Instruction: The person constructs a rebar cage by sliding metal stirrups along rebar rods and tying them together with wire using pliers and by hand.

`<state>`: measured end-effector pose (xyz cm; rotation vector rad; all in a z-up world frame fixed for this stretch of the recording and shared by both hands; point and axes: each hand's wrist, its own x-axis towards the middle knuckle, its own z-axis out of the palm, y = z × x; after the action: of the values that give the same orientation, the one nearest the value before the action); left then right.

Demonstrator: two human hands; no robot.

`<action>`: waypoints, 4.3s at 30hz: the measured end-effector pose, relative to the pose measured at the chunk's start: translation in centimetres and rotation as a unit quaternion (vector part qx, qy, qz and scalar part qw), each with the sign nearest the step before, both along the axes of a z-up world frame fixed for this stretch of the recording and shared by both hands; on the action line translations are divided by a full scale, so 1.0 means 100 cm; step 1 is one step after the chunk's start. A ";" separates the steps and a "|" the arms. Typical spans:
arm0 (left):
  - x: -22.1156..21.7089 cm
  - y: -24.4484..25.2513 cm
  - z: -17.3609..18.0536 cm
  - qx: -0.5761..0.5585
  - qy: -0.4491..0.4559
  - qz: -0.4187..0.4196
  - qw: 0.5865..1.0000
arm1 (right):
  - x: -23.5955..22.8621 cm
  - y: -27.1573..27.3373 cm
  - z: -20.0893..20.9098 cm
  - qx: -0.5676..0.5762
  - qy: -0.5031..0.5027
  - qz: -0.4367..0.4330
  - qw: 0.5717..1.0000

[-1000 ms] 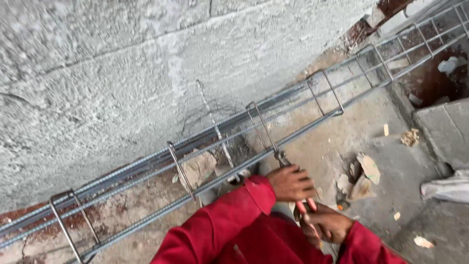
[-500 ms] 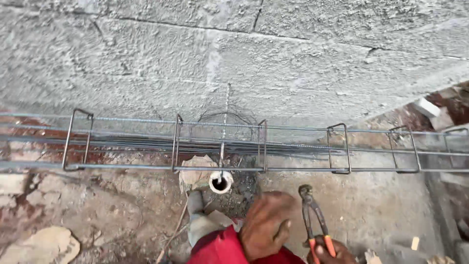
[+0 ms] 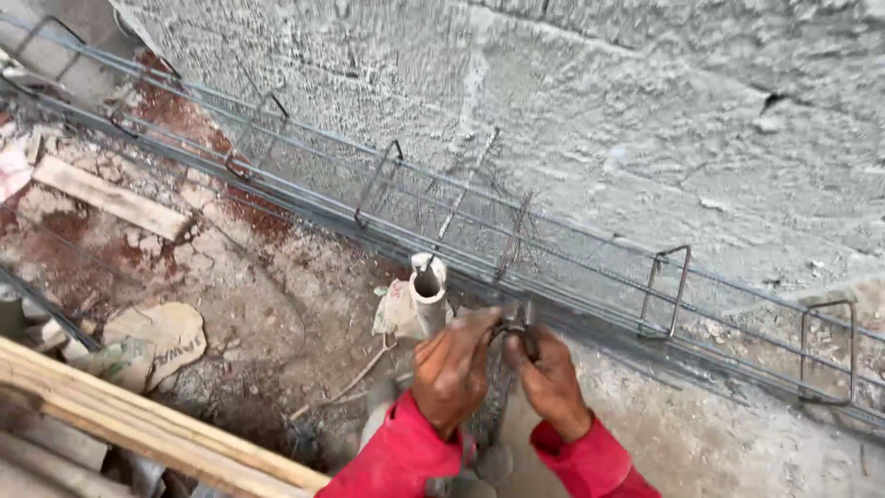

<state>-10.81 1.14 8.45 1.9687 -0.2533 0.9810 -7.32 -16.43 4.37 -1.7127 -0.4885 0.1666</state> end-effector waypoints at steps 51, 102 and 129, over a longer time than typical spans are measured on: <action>0.222 0.096 -0.063 0.110 0.446 -0.245 0.854 | 0.230 -0.007 0.008 -0.380 0.064 -0.112 0.916; 0.256 -0.002 -0.085 -0.254 0.438 -0.141 0.850 | 0.241 -0.003 -0.003 -0.097 0.089 -0.097 0.987; 0.252 0.003 -0.094 -0.317 0.485 -0.234 0.781 | 0.281 0.011 0.003 -0.151 0.281 -0.144 0.937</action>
<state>14.38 1.49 -0.90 1.4177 0.1679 -0.3258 20.76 -15.30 4.70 -1.9093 0.2253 0.5214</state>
